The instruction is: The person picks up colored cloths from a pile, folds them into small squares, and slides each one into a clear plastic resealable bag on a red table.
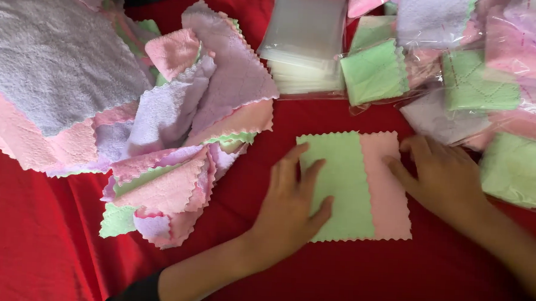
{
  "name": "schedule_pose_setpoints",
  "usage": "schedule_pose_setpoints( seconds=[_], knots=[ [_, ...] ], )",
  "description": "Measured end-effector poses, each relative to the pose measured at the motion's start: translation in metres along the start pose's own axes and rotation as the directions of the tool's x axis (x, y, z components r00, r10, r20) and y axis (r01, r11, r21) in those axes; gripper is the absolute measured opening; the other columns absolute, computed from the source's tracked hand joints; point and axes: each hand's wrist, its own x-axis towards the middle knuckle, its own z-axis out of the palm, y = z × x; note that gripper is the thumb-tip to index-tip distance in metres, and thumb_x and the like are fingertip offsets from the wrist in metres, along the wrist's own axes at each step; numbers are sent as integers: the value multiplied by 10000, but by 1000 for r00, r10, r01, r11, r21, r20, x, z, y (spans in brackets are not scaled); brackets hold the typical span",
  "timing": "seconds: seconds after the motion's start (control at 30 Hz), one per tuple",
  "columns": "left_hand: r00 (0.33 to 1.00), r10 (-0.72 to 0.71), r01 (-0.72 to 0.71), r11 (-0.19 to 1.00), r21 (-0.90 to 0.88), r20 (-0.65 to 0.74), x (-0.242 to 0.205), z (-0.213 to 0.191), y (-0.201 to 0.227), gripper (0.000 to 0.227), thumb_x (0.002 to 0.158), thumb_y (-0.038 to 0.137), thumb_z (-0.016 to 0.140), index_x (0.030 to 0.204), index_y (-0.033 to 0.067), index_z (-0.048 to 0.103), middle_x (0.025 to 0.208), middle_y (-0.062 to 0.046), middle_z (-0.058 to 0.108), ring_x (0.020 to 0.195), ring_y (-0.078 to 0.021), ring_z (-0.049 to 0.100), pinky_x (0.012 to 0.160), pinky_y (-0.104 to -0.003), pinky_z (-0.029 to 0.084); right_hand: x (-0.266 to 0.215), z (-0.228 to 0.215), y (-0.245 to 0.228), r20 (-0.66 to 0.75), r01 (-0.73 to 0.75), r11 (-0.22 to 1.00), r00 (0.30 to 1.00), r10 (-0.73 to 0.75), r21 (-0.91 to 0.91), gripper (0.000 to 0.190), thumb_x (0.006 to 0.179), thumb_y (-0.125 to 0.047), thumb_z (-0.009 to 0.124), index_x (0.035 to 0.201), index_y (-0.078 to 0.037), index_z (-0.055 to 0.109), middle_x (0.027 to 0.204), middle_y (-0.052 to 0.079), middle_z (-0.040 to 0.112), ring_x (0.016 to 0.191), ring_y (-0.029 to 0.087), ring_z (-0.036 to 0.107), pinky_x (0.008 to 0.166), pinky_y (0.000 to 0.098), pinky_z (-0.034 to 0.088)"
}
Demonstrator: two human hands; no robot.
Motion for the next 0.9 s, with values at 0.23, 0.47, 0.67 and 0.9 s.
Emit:
schedule_pose_setpoints(
  seconds=[0.23, 0.47, 0.67, 0.9],
  knots=[
    [981, 162, -191, 903, 384, 107, -7, 43, -4, 605, 1038, 336, 557, 1522, -13, 453, 1638, -272, 306, 1529, -479, 297, 1208, -655, 317, 5, -59, -14, 625, -288, 957, 742, 242, -30, 461, 966, -653, 513, 846, -215, 593, 799, -99, 710, 698, 108, 661, 637, 297, 435],
    [987, 53, -106, 928, 358, 153, -7, 40, -9, 787, 1007, 607, 424, 1614, 112, 338, 1686, -255, 222, 1554, -522, 208, 1229, -678, 230, 0, -14, 10, 536, -372, 768, 843, 45, 521, 477, 910, -385, 808, 694, -69, 524, 627, 41, 532, 584, 160, 464, 605, 310, 331],
    [987, -36, -54, 848, 527, 159, -4, 34, -23, 1108, 827, 935, 324, 1667, 223, 202, 1731, -182, 103, 1554, -546, 175, 1176, -757, 196, 3, -20, 0, 452, -384, 530, 892, 1, 756, 414, 958, -208, 763, 726, -72, 448, 686, 21, 363, 610, 141, 379, 584, 322, 355],
    [999, -33, 31, 996, -87, -19, 35, 6, -30, 377, 1100, 311, 420, 1316, 110, 655, 1613, -105, 424, 1562, -438, 301, 1185, -762, 222, 16, -27, -54, 371, -202, 580, 910, -187, 789, 157, 958, -227, 736, 861, -104, 727, 672, -10, 590, 611, 97, 510, 576, 261, 407]
  ],
)
